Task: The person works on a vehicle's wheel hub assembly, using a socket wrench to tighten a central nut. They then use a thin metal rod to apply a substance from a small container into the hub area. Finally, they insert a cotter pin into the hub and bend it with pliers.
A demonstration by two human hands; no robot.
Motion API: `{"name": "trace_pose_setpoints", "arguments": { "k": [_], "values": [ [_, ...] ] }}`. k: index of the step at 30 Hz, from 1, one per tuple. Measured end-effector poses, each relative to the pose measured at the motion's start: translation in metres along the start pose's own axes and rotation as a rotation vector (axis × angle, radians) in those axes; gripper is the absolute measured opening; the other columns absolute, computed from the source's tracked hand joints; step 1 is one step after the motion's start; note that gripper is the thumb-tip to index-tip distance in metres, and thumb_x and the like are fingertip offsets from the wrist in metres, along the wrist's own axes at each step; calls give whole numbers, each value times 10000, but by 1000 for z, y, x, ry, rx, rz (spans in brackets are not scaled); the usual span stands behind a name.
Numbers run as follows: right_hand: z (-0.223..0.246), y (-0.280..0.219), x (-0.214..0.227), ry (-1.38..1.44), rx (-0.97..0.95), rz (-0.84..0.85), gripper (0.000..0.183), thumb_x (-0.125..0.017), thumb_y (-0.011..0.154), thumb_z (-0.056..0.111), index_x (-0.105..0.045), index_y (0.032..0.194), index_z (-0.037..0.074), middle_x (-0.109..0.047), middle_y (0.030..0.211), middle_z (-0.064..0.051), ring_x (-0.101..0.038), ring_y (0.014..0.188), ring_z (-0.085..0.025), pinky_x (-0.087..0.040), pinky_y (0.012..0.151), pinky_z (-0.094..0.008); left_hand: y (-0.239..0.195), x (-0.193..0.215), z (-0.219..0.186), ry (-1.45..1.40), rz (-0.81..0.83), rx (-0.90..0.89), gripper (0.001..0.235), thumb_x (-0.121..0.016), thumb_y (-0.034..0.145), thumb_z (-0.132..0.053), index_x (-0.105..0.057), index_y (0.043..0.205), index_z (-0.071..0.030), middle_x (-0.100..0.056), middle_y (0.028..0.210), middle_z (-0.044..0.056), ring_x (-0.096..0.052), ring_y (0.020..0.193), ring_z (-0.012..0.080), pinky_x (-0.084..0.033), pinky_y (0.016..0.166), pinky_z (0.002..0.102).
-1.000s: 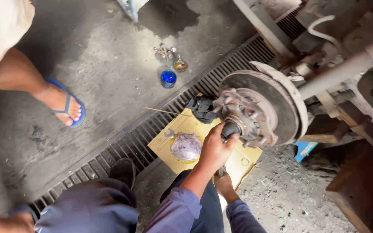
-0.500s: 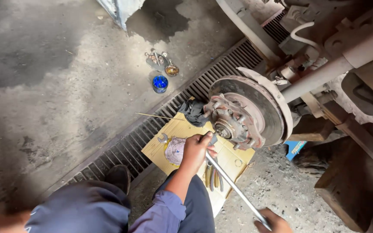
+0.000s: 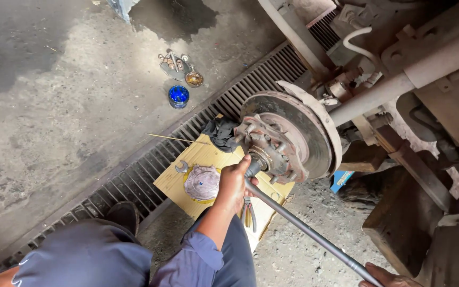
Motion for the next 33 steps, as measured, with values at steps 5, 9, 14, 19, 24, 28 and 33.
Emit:
{"name": "trace_pose_setpoints", "arguments": {
  "k": [5, 9, 14, 19, 24, 28, 33],
  "values": [
    [-26, -25, -213, -1220, 353, -914, 264, -753, 919, 245, -793, 1159, 143, -761, 1138, -72, -775, 988, -220, -587, 903, -311, -8, -1, -1, 249, -34, -109, 395, -630, 994, -392, -615, 835, -31, -610, 590, 120, -544, 431, 192, -516, 358, 347],
    [-100, -39, -300, -1476, 323, -889, 200, -865, 867, 158, -844, 1042, 254, -883, 983, 49, -853, 878, -86, -749, 898, -181, 5, 1, -1, 674, -47, -332, 429, -583, 984, -455, -623, 824, -60, -698, 657, 101, -638, 569, 246, -458, 538, 405],
    [-97, 18, -256, -1365, 244, -801, 400, -849, 883, 238, -633, 1217, 194, -769, 1051, -21, -756, 945, -178, -533, 948, -270, 6, 0, 6, 774, -111, -324, 517, -493, 984, -533, -617, 849, -49, -752, 741, 127, -717, 661, 338, -535, 674, 445],
    [-107, 64, -259, -1545, -68, -793, 356, -730, 922, 508, -846, 1141, 251, -753, 869, -33, -752, 868, -152, -516, 833, -287, 17, -2, 18, 678, -105, -250, 398, -517, 1011, -446, -558, 850, -85, -720, 694, 100, -682, 450, 250, -581, 521, 376],
    [-146, 203, -246, -1218, 834, -703, 265, -656, 744, 263, -523, 608, 78, -395, 538, -95, -378, 580, -224, -403, 574, -436, 28, 0, 23, 1002, -148, -696, 444, -497, 993, -465, -552, 1114, -41, -697, 941, 313, -620, 871, 590, -436, 734, 656],
    [-161, 263, -273, -1100, 950, -527, 205, -613, 800, 193, -634, 648, 56, -478, 531, -80, -456, 554, -229, -368, 566, -438, 17, 10, 24, 1059, -126, -847, 445, -511, 1013, -439, -510, 1084, 0, -663, 983, 319, -618, 875, 587, -446, 710, 651],
    [-135, 253, -276, -1364, 715, -487, 286, -683, 812, 270, -589, 645, 57, -610, 592, -147, -568, 626, -286, -459, 688, -446, 22, 7, 17, 974, -99, -756, 424, -571, 972, -441, -560, 1138, -51, -698, 1080, 274, -639, 1036, 519, -488, 842, 570]
  ]
}}
Point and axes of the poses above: each hand's wrist, its own y-axis towards the middle knuckle, its own x-axis out of the back of the hand, z = x × y, the point moved 2 cm from there along y, towards the middle knuckle
